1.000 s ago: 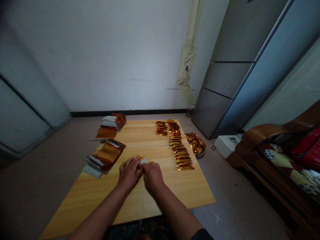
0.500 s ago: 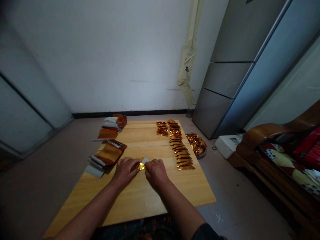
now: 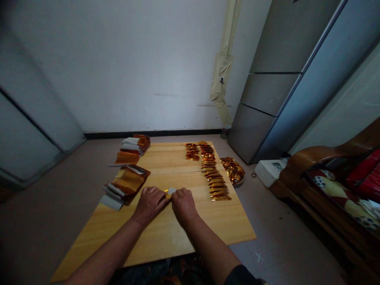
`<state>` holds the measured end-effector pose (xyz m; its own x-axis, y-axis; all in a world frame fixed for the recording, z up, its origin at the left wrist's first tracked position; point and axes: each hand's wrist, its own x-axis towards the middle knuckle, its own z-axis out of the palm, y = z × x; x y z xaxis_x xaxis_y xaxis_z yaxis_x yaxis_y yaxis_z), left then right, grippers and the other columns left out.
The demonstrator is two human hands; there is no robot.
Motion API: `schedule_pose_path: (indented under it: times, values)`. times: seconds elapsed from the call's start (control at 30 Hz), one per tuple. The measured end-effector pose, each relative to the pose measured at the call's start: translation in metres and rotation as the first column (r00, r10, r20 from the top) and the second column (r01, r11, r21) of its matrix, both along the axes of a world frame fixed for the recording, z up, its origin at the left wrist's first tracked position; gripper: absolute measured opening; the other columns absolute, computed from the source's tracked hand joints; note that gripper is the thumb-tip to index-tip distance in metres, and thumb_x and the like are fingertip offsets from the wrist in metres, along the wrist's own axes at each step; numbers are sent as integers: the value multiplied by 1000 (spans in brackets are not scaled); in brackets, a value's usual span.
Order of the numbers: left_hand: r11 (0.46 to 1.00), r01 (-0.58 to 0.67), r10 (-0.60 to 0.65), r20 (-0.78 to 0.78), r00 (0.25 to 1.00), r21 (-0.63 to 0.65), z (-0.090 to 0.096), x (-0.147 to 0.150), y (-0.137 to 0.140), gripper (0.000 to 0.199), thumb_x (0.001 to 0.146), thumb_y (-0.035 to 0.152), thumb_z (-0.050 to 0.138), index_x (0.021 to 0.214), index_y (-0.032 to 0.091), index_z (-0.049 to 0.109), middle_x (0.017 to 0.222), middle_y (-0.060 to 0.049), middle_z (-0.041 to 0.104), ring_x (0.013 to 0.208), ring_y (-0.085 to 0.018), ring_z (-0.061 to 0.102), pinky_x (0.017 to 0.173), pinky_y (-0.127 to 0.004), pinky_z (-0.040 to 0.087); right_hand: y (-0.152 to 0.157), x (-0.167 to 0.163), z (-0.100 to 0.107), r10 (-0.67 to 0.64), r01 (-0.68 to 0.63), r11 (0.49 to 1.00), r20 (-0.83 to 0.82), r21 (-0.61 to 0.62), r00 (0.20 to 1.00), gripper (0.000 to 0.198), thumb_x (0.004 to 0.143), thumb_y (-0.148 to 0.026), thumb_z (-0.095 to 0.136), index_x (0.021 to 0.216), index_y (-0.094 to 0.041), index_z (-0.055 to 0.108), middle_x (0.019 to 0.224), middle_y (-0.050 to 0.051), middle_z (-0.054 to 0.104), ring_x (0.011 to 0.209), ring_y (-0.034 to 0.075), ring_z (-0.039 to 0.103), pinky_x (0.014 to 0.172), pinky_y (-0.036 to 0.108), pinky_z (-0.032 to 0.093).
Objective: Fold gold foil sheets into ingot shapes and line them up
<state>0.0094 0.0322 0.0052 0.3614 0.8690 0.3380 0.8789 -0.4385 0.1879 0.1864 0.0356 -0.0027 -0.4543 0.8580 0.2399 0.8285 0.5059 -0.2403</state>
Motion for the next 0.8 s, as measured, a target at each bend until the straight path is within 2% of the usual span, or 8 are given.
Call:
schedule_pose_path:
  times: [0.13,0.23,0.3,0.43,0.57,0.7,0.8]
  values:
    - [999,52,-52,-1,999,-1,-3,-2,-3,24,89,41,53,85,20,65,84,-7,66,89,-23,55,86,-41,35,2,1,-2,-30,30,999,0,17,1000,10,90,-16,57,86,-19,66,94,8,64,88,21,50,73,32,32]
    - [998,65,-64,64,996,-19,-5,-5,-5,12,85,29,56,89,22,65,85,-6,65,89,-23,54,84,-39,37,4,4,-4,-39,39,999,-37,2,999,13,91,-16,56,83,-20,66,90,6,63,86,20,49,72,31,31]
    - [998,52,-47,122,991,-37,-7,-7,-5,14,84,20,52,90,22,65,84,-5,65,89,-22,54,83,-37,38,6,6,-5,-39,38,999,-62,-12,997,14,91,-17,56,83,-20,67,88,5,63,86,20,49,72,30,31]
    - [994,-7,33,247,968,-106,-11,-10,-1,18,85,18,48,90,23,65,87,-4,66,90,-21,55,82,-35,40,11,10,-6,-34,29,998,-105,-49,994,16,92,-16,54,85,-20,68,89,5,63,85,19,49,74,29,32]
    - [972,-82,151,321,935,-220,-12,-6,7,20,87,21,45,89,22,65,87,-3,67,89,-20,57,82,-33,42,17,10,-1,-60,45,989,-108,-139,992,20,95,-17,48,93,-19,68,91,5,65,87,17,52,77,26,35]
    - [942,-185,265,282,922,-280,-10,3,12,21,88,20,45,93,21,66,92,-4,69,93,-20,58,84,-33,41,21,3,7,-161,146,969,-62,-200,985,23,97,-20,43,101,-19,65,97,6,67,91,17,56,78,25,36]
    - [918,-260,326,195,925,-299,-9,10,14,22,91,21,44,97,22,65,98,-4,71,97,-22,59,85,-35,38,21,-5,9,-238,238,950,24,-203,971,23,97,-20,42,99,-17,65,96,8,68,90,19,58,76,27,36]
